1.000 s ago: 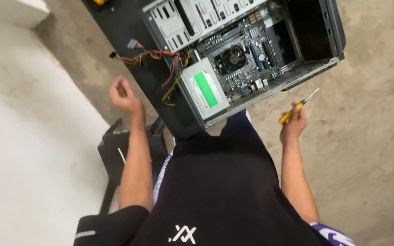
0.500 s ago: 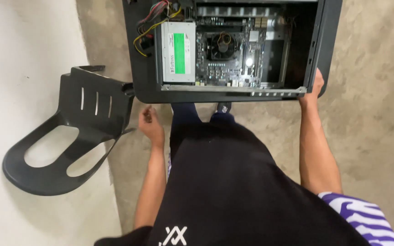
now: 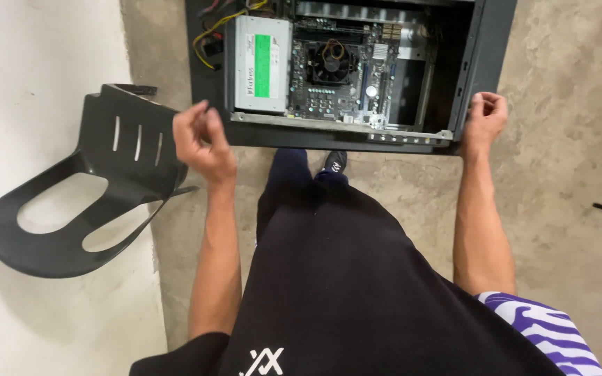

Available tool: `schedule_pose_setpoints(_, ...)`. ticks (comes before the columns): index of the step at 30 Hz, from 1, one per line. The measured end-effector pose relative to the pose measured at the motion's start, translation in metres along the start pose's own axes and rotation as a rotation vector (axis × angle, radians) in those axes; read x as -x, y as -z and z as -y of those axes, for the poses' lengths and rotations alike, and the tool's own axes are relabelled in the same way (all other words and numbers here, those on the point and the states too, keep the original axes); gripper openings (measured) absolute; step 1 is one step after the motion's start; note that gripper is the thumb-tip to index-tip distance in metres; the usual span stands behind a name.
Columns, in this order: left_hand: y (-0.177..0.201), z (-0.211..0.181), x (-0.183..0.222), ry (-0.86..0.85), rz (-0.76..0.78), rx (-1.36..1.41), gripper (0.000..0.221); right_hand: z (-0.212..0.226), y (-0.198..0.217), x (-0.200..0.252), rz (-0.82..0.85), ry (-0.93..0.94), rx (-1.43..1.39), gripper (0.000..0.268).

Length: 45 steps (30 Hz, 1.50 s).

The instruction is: The person is disassembling a desktop computer by unscrewing and removing the power supply unit, cleaning it, and then working on internal components.

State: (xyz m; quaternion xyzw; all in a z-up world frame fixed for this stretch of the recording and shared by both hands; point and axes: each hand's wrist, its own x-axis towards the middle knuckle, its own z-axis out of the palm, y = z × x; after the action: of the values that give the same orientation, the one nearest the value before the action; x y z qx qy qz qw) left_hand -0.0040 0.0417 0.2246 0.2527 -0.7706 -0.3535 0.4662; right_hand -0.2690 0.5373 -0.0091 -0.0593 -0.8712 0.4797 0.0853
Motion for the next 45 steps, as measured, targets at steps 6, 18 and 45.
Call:
schedule_pose_setpoints(6,-0.042,-0.020,-0.113,-0.467,0.733,-0.260,0.035,0.085,-0.008,-0.014,0.018,-0.561,-0.270,0.007)
schedule_pose_setpoints(18,-0.059,0.062,-0.101,0.648,0.640,0.051,0.058,0.463,-0.120,0.077,0.898,0.166,0.086,0.058)
schedule_pose_setpoints(45,-0.097,0.059,-0.146,0.006,0.718,0.366,0.040,0.453,-0.234,0.141,0.943,0.272,0.018,0.095)
